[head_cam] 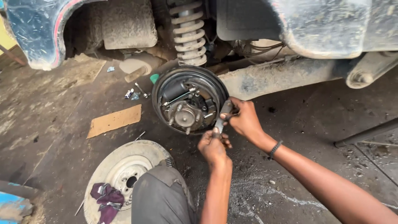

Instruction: Repairing and reassembling the brake drum assembly on a vehicle.

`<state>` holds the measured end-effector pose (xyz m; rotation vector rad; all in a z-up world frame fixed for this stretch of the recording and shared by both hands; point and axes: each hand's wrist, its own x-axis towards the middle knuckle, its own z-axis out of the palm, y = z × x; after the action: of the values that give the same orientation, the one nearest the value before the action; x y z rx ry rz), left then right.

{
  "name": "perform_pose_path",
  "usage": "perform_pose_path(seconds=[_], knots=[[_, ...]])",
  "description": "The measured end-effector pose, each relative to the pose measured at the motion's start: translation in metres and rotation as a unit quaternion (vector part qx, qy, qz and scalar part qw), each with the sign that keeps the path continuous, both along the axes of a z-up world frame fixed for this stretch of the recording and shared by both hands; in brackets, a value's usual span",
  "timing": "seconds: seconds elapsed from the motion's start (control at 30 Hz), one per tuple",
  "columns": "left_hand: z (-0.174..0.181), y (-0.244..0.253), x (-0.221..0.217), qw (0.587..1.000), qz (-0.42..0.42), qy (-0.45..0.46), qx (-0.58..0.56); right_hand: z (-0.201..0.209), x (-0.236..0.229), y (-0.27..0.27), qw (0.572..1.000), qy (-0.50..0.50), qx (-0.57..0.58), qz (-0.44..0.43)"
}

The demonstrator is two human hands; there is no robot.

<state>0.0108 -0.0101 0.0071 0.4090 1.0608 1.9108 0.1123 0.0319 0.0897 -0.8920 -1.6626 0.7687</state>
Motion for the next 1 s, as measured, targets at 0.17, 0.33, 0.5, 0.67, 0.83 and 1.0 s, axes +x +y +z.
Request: perform_pose_path(seconds=[0.17,0.33,0.5,0.67,0.83,1.0], knots=[[0.0,0.003,-0.006,0.999,-0.009,0.011,-0.03,-0.009,-0.004,-0.001,1.0,0.027,-0.015,-0.004],[0.004,0.0,-0.01,0.998,-0.008,0.054,0.006,-0.003,-0.003,-0.01,0.999,0.027,-0.022,-0.026],[0.0,0.001,-0.008,0.999,0.012,0.027,-0.043,-0.016,-0.007,0.001,0.996,0.056,-0.074,0.003],[-0.002,0.003,-0.011,0.999,0.001,0.033,-0.038,-0.009,-0.009,-0.004,0.996,0.055,-0.071,0.001],[0.017,-0.014,-0.006,0.999,0.003,0.011,-0.05,0.006,-0.008,-0.006,0.997,0.048,-0.055,0.006],[0.032,-0.022,-0.028,0.999,0.024,0.012,0.022,0.044,-0.02,-0.019,0.994,-0.091,0.054,-0.014]])
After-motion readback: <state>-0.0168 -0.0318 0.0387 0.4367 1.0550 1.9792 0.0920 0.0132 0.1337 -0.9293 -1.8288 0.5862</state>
